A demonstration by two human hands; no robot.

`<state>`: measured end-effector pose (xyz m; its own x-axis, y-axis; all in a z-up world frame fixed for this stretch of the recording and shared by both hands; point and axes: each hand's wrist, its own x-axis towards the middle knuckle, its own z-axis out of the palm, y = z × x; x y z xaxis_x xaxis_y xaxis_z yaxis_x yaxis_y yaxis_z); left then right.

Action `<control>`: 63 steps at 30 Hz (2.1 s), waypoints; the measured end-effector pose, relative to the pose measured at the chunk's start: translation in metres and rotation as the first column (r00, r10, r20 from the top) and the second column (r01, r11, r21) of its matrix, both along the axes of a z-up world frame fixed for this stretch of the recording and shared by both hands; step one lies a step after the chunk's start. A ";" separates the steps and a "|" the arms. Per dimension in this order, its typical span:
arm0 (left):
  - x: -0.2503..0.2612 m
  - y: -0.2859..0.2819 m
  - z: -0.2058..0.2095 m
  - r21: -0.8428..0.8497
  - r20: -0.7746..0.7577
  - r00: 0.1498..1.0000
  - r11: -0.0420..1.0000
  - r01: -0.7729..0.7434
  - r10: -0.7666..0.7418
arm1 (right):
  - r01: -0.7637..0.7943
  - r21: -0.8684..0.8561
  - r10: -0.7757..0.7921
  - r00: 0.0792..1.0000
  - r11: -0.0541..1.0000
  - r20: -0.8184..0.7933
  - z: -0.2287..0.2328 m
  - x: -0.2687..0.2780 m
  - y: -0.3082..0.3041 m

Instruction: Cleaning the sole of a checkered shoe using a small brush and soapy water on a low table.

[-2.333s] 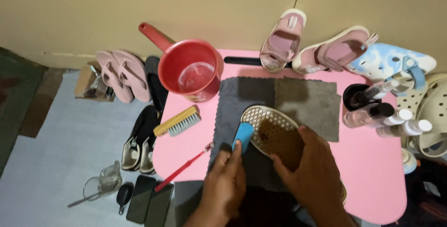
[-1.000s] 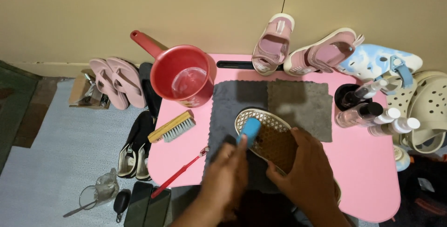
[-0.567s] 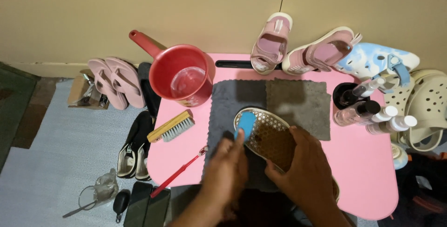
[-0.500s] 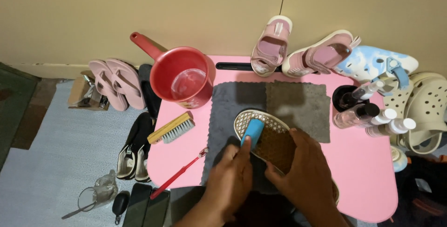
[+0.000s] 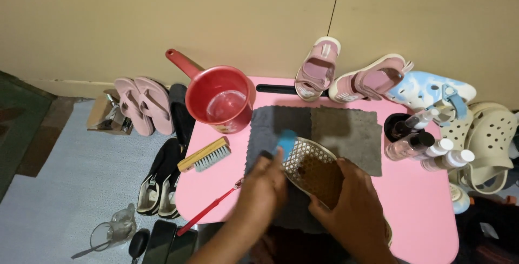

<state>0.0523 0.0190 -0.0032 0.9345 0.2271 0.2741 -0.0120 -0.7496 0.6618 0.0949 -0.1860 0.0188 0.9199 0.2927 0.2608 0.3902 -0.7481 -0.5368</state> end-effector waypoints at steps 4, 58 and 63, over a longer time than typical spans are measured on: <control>0.002 -0.004 -0.004 -0.004 -0.165 0.980 0.994 0.111 -0.110 | -0.005 0.001 0.005 1.000 1.000 0.024 0.000 0.001 0.001; 0.136 0.149 0.166 0.546 -0.756 0.565 0.794 0.266 0.330 | 0.041 -0.160 -0.098 0.923 0.986 -0.373 0.006 0.021 0.001; 0.089 0.134 0.210 0.492 -0.699 0.618 0.869 0.051 0.359 | 0.052 -0.089 -0.081 0.930 0.995 -0.359 0.003 0.018 0.000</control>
